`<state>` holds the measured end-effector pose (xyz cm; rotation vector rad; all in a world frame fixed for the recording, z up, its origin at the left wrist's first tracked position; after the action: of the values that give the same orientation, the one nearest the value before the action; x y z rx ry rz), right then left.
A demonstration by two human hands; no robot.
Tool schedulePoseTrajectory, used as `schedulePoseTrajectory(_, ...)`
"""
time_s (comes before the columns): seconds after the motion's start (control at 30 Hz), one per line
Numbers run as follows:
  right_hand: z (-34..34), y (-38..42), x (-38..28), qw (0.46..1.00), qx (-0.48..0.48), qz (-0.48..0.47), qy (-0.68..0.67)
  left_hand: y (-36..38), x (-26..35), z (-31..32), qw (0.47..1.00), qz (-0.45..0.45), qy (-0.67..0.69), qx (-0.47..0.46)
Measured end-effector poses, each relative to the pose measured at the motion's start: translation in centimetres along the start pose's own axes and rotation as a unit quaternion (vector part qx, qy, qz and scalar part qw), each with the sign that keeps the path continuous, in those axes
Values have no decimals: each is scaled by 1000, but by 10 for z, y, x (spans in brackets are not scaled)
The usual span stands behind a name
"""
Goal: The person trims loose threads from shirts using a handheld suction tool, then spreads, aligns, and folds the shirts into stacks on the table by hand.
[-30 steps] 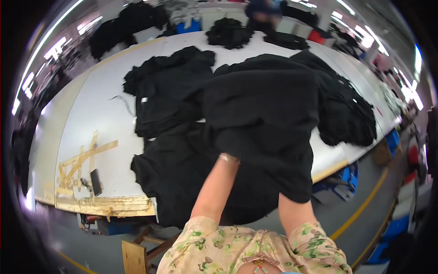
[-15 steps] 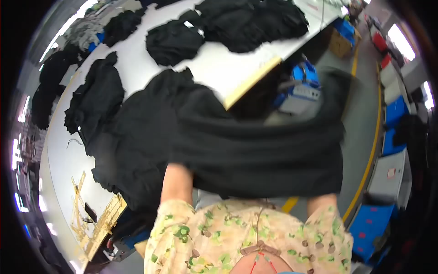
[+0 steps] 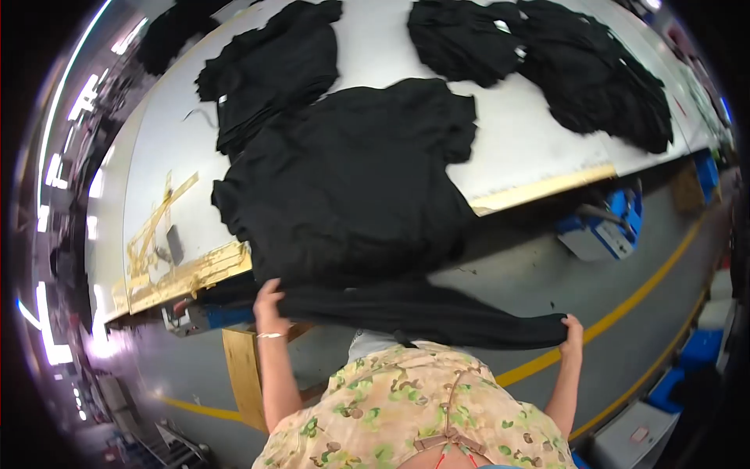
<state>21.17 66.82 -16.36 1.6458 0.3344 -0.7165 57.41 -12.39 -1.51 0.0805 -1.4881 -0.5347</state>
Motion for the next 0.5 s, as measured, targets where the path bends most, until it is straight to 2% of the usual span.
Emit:
schedulePoseTrajectory(0.03, 48, 23, -42, 999, -40, -19, -21, -37, 14, -73, 995, 60, 65, 37)
schedulePoseTrajectory(0.07, 109, 46, -87, 995, -79, -38, -41, -37, 52, -96, 985, 75, 137, 78)
schedulePoseTrajectory(0.13, 248, 96, -181, 955, -246, -164, -13, -59, 111, -134, 967, 107, 164, 161)
schedulePoseTrajectory(0.17, 320, 114, -214, 936, -313, -160, -37, -87, 132, -152, 956, 138, 176, 190)
schedulePoseTrajectory(0.2, 379, 126, -241, 954, -229, -179, -72, -115, 150, -155, 953, 132, 183, 203)
schedulePoseTrajectory(0.23, 432, 102, -267, 946, -252, -191, -69, -160, 158, -157, 959, 92, 198, 180)
schedulePoseTrajectory(0.27, 496, 69, -293, 920, -306, -241, -37, -202, 175, -145, 958, 134, 207, 146)
schedulePoseTrajectory(0.3, 557, 56, -305, 925, -278, -259, -24, -239, 188, -118, 960, 143, 223, 88)
schedulePoseTrajectory(0.33, 606, 57, -313, 914, -188, -346, 94, -291, 191, -135, 952, 239, 65, 181)
schedulePoseTrajectory(0.37, 657, 55, -317, 832, -99, -479, 261, -306, 210, -100, 930, 249, -209, 169)
schedulePoseTrajectory(0.4, 701, 61, -311, 700, -6, -584, 411, -330, 223, -58, 802, 218, -542, 127)
schedulePoseTrajectory(0.43, 732, 98, -298, 683, -39, -630, 368, -343, 228, -18, 710, 391, -577, 105)
schedulePoseTrajectory(0.47, 766, 161, -275, 662, -72, -671, 325, -316, 250, 42, 658, 478, -568, 122)
schedulePoseTrajectory(0.5, 797, 210, -246, 693, -132, -611, 360, -313, 254, 88, 741, 460, -483, 80)
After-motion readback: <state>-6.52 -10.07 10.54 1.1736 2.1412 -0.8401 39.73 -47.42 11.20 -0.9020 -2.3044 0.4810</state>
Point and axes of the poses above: each hand's wrist, its own y-axis away from the middle knuckle, its own z-axis out of the palm, x = y × z, the point moved 9 cm from there along -y, towards the middle knuckle, and after that the axes turned 8 degrees about z, right-handed, at the moved point
